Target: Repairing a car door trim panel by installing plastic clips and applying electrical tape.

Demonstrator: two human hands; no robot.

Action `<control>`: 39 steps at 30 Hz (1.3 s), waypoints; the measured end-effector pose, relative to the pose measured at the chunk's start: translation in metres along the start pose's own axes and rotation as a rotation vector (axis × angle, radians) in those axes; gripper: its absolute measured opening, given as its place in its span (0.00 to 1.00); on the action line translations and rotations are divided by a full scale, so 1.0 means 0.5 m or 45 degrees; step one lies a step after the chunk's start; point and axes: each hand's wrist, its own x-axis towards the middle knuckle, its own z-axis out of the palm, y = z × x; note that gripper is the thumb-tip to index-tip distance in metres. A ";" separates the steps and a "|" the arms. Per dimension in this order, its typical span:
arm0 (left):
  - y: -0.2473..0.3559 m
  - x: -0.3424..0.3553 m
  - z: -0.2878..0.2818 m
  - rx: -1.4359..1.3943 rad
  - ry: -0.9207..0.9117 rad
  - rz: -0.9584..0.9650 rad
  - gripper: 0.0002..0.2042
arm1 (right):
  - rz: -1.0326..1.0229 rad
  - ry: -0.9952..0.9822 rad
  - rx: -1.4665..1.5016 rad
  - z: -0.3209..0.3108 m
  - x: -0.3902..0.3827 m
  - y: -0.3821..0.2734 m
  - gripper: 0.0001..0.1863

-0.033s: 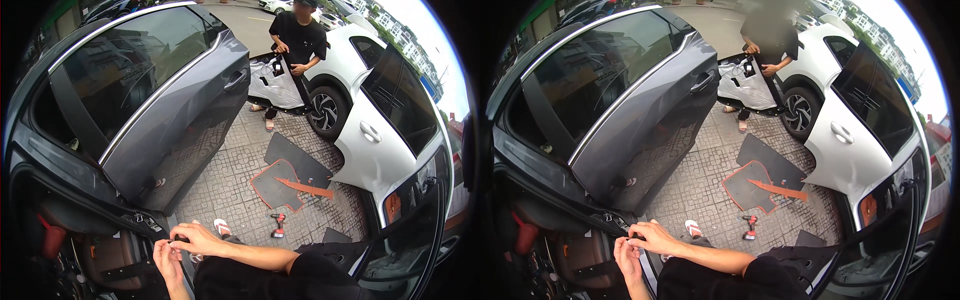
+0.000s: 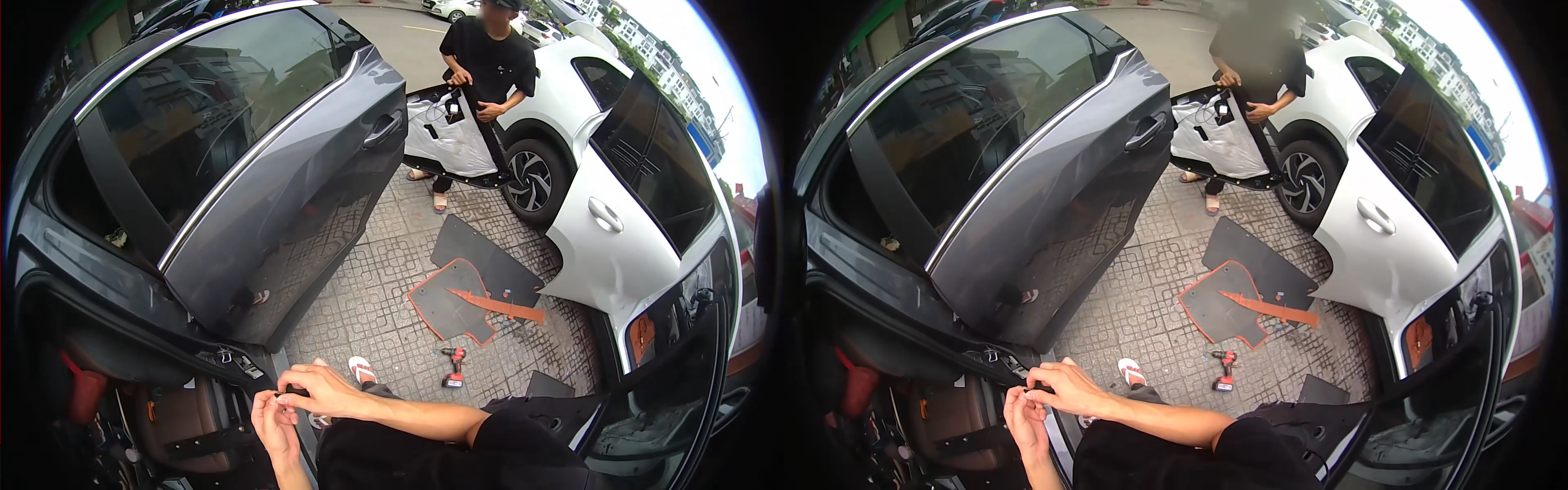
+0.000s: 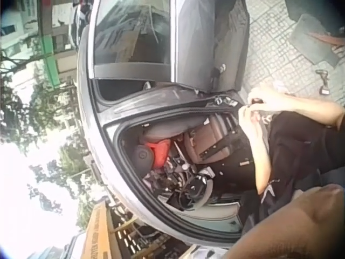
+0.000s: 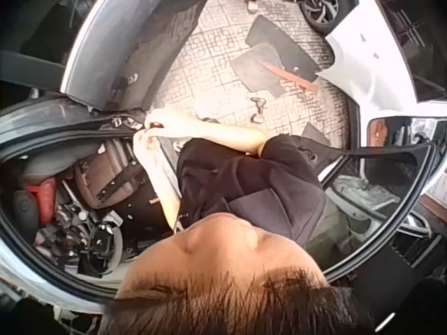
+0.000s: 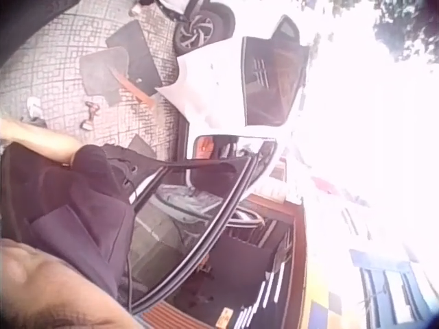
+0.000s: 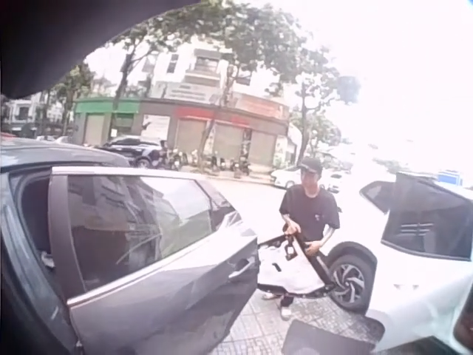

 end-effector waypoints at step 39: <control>0.032 0.002 -0.165 0.415 -0.258 0.139 0.10 | -0.171 -0.050 -0.142 0.130 -0.006 0.009 0.11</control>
